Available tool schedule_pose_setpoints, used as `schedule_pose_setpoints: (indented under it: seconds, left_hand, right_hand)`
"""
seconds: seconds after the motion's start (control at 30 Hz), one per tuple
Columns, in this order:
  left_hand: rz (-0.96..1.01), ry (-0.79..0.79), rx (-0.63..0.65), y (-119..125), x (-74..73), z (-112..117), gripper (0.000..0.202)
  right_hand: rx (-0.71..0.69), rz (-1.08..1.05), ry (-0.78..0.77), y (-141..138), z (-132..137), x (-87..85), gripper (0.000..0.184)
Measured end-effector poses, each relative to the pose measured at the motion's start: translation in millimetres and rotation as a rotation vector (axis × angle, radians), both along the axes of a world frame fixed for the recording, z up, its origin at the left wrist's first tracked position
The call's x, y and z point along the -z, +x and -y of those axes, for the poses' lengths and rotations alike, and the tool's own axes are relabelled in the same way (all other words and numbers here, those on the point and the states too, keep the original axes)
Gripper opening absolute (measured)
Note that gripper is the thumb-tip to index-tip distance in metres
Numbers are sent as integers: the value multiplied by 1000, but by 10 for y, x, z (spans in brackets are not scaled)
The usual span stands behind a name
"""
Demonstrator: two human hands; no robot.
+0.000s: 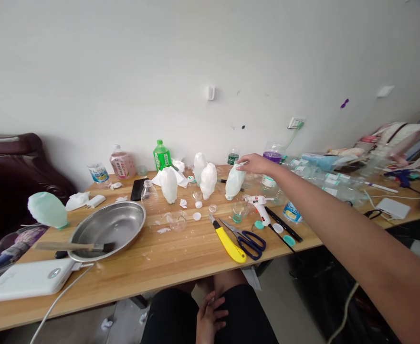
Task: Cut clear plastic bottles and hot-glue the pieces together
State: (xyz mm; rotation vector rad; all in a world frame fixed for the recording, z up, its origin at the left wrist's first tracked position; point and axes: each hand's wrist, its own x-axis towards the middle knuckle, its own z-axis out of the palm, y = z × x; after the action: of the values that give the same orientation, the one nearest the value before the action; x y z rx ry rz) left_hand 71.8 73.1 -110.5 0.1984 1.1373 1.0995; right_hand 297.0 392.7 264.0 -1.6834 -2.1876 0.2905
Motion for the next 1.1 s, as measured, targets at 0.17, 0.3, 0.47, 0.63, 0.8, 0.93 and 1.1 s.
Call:
schedule_pose_setpoints:
  seconds: [0.17,0.3,0.47,0.63,0.8,0.93,1.1]
  left_hand:
    - [9,29,9,-38,-57,23,55]
    - [1,13,8,-33,-34,13,53]
    - [-2,1,10,-26,-7,11,46]
    - [-13,-13,9,-27,-24,9,47]
    - [-15,-5,17,-34,-56,17,46]
    - [-9,4,22,-43,-68,31,42]
    - [-15,-4,14,-43,-57,29,41]
  right_hand:
    - [-25,89,63,-164,59,106,52]
    - [-86,156,61,-156,40,99,52]
    - [-209,191,21,-57,-13,20,54]
    - [-299,181,-5,-39,-17,9,60]
    - [-308,169,58,-127,-9,-12,57]
    - [-307,155,120,-305,29,-97,52]
    - [-328,168,134,-668,73,-182,42]
